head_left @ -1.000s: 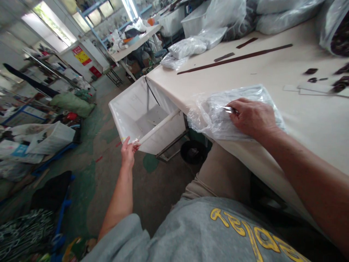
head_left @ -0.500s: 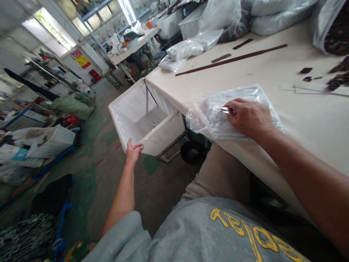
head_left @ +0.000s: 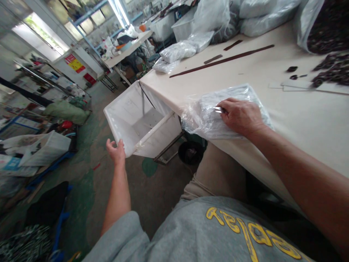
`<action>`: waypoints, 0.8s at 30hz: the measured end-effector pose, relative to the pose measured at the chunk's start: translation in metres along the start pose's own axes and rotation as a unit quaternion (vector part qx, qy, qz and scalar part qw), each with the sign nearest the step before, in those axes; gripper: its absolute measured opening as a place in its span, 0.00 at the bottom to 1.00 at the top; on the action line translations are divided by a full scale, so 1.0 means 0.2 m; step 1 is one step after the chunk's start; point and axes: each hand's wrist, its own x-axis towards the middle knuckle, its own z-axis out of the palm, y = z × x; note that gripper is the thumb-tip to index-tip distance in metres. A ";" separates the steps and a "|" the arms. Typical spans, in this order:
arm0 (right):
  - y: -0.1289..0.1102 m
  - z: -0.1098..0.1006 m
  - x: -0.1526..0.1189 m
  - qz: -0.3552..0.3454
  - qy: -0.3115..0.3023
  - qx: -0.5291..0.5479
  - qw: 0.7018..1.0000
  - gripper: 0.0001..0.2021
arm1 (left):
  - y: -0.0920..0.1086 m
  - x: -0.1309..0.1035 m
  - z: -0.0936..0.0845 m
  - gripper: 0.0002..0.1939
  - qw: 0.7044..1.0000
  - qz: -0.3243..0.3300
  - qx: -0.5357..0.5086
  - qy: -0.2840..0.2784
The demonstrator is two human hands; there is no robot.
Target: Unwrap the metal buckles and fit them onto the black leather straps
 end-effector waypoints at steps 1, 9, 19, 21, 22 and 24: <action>0.00 0.00 0.00 0.000 0.002 0.008 1.000 0.16 | 0.02 0.00 -0.01 0.34 0.999 0.000 -0.032 0.013; 0.06 -0.02 -0.02 -0.024 0.075 0.181 0.980 0.14 | 0.50 -0.41 0.36 0.40 0.922 0.077 -0.281 -0.256; 0.39 -0.22 -0.15 0.258 -0.046 0.126 0.957 0.18 | 0.92 -0.91 0.64 0.42 0.729 -0.088 -0.476 -0.485; 0.44 -0.20 -0.12 0.274 -0.068 0.134 0.950 0.19 | 0.93 -1.01 0.64 0.40 0.702 -0.110 -0.533 -0.459; 0.46 -0.18 -0.08 0.277 -0.071 0.136 0.949 0.19 | 0.93 -1.05 0.64 0.39 0.690 -0.110 -0.550 -0.457; 0.46 -0.14 0.00 0.281 -0.073 0.141 0.947 0.19 | 0.95 -1.13 0.61 0.38 0.688 -0.093 -0.557 -0.455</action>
